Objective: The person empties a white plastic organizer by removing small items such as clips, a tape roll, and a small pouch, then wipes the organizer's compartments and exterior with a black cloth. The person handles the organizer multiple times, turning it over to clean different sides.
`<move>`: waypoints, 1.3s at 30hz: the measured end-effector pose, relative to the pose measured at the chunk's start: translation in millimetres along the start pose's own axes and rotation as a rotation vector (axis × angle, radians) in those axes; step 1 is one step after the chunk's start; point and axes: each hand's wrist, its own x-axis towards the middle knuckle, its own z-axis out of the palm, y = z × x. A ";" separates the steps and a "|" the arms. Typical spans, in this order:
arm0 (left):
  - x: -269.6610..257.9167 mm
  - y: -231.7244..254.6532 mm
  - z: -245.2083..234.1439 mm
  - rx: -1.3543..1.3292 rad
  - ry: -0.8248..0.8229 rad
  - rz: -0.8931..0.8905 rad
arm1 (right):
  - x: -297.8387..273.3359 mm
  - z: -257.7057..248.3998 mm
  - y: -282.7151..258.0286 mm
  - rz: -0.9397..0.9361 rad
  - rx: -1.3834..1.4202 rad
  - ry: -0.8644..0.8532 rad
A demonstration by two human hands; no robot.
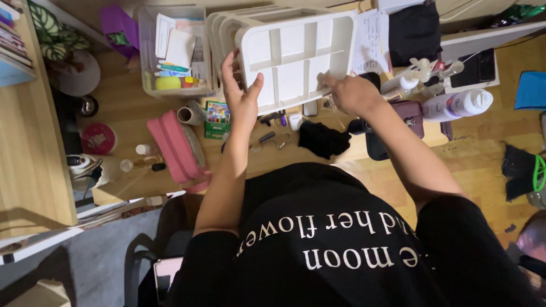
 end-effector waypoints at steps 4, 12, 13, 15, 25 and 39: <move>-3.1 4.4 -0.3 0.059 -0.007 0.037 | 7.1 7.5 2.2 0.006 0.055 -0.075; -6.7 2.4 5.4 0.064 0.025 -0.020 | 9.4 22.3 14.0 -0.096 0.143 0.039; -6.6 -0.5 6.2 0.065 0.032 0.005 | 6.8 25.6 16.4 -0.118 0.168 0.099; -7.3 -6.2 7.2 0.060 0.048 0.029 | -3.6 34.1 20.4 -0.075 0.285 0.193; -0.9 -32.5 8.0 0.062 0.126 -0.013 | -9.4 103.4 53.7 0.180 0.247 0.304; -1.6 -24.9 7.4 -0.022 0.121 -0.048 | -26.0 41.5 19.0 0.067 0.633 0.427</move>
